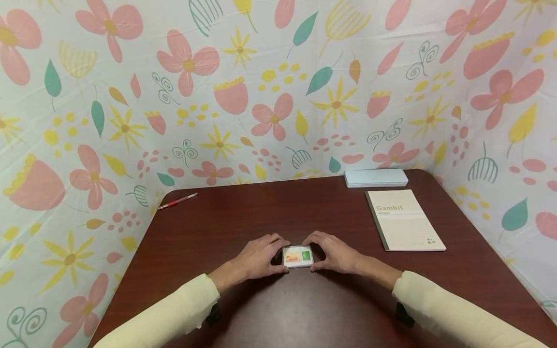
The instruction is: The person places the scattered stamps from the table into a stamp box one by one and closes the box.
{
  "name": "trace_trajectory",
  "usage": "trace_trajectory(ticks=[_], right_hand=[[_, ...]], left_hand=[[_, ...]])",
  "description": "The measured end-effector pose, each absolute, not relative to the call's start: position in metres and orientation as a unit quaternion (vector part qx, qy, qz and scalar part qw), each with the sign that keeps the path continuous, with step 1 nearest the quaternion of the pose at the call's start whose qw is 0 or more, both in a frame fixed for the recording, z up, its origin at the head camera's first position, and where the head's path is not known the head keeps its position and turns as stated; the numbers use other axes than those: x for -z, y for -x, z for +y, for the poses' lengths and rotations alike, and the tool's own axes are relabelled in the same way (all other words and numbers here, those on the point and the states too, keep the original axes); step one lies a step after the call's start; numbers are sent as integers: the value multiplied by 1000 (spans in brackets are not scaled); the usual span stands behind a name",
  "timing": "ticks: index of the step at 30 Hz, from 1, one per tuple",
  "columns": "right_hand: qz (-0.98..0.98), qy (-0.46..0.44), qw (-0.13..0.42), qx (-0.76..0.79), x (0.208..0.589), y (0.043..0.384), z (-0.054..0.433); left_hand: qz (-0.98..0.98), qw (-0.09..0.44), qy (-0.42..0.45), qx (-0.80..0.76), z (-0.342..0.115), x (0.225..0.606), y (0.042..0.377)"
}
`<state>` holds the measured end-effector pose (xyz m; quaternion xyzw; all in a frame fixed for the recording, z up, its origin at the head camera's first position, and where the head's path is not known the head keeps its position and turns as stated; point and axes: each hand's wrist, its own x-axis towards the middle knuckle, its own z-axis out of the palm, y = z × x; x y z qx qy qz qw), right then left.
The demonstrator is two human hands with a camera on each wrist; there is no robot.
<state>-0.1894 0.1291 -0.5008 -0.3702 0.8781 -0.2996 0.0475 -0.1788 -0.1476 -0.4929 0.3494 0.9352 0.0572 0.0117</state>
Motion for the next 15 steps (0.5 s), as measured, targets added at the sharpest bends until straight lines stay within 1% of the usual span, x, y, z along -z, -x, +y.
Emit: trace_trajectory(ticks=[10, 15], right_hand=[[877, 378, 21, 295, 504, 189, 132], [880, 371, 21, 298, 506, 187, 132]], left_hand=[[937, -2, -344, -58, -152, 494, 180], [935, -11, -351, -55, -150, 496, 179]])
